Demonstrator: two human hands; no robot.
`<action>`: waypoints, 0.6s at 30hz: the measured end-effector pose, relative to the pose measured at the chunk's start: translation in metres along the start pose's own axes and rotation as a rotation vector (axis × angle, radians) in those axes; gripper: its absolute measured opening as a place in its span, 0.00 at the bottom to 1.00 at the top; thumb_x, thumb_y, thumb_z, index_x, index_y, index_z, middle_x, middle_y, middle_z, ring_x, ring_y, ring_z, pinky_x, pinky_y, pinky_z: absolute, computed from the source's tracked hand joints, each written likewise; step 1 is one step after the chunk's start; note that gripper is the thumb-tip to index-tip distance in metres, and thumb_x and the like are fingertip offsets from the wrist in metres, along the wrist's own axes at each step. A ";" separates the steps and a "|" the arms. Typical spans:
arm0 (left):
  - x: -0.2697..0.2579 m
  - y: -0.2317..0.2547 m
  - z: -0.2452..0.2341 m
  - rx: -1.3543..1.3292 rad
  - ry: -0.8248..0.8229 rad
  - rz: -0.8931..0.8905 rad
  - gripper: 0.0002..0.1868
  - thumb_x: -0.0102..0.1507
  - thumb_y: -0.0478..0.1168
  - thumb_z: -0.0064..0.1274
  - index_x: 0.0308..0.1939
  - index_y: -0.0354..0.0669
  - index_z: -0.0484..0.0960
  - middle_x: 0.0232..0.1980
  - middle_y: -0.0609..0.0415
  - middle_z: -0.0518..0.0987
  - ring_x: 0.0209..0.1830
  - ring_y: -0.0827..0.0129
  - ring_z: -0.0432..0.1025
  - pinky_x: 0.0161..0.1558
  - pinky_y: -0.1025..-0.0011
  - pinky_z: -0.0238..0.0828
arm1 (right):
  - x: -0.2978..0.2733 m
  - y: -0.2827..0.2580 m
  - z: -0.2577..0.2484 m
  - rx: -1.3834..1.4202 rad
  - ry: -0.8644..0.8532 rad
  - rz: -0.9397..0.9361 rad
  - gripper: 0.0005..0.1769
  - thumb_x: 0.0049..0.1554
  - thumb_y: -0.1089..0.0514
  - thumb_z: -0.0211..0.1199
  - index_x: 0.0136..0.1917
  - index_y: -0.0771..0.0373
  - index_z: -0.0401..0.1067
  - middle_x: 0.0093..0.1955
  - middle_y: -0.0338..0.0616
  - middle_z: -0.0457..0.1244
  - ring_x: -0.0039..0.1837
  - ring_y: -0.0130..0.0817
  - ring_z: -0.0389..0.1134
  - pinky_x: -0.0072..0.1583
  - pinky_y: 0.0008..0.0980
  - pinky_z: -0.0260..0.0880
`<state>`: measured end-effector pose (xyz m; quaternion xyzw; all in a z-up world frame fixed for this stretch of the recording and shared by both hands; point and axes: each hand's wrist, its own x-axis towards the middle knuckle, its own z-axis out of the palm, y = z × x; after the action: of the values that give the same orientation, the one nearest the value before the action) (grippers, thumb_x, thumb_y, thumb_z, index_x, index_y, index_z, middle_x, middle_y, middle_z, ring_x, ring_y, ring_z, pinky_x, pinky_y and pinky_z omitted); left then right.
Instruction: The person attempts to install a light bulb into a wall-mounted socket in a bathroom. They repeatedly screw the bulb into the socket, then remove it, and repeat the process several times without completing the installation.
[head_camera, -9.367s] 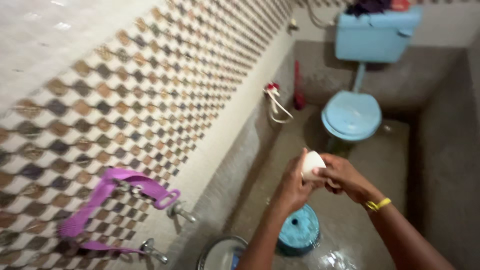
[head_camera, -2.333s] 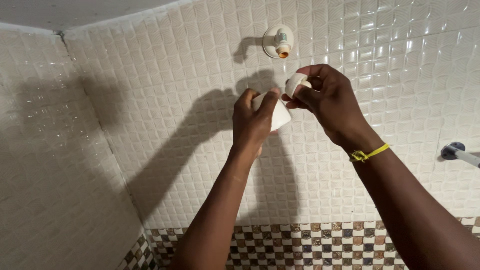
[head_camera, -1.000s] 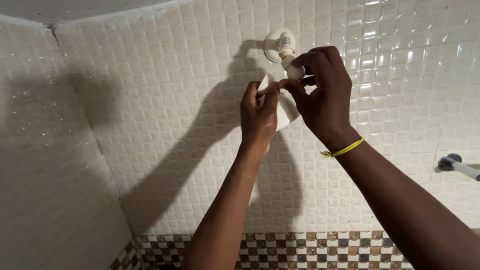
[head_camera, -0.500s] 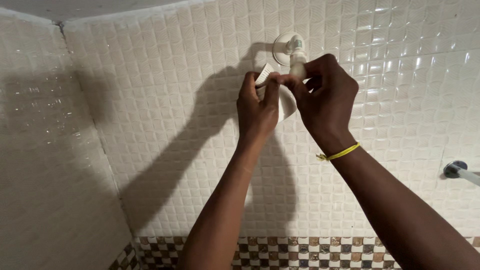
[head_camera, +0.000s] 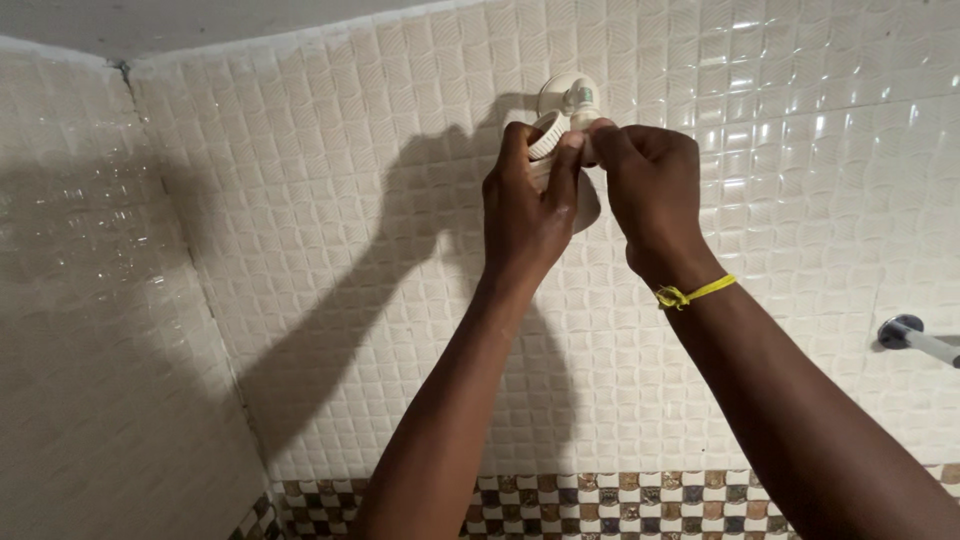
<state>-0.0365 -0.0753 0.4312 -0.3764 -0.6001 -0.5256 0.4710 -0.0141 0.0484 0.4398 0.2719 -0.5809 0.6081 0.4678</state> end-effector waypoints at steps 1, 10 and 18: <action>0.001 0.000 0.001 0.019 0.008 0.006 0.20 0.70 0.54 0.48 0.47 0.38 0.73 0.39 0.47 0.84 0.38 0.62 0.83 0.40 0.64 0.79 | 0.002 0.001 -0.002 -0.011 0.011 0.072 0.17 0.63 0.54 0.63 0.41 0.71 0.79 0.36 0.42 0.68 0.38 0.26 0.66 0.40 0.24 0.66; 0.011 -0.001 0.002 0.065 0.042 -0.030 0.23 0.68 0.56 0.49 0.50 0.37 0.74 0.43 0.45 0.84 0.41 0.59 0.83 0.43 0.62 0.79 | 0.005 -0.006 0.002 0.072 0.081 0.049 0.08 0.59 0.59 0.64 0.46 0.68 0.72 0.37 0.42 0.69 0.34 0.26 0.70 0.35 0.26 0.70; 0.009 0.007 -0.001 0.078 -0.033 -0.072 0.20 0.70 0.51 0.44 0.52 0.38 0.72 0.45 0.45 0.84 0.44 0.60 0.83 0.43 0.60 0.81 | 0.001 -0.022 0.002 -0.332 0.083 -0.009 0.18 0.56 0.51 0.74 0.37 0.69 0.77 0.33 0.43 0.70 0.33 0.23 0.70 0.35 0.23 0.67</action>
<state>-0.0325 -0.0755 0.4419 -0.3447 -0.6411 -0.5119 0.4562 0.0048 0.0446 0.4511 0.1681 -0.6522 0.5123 0.5328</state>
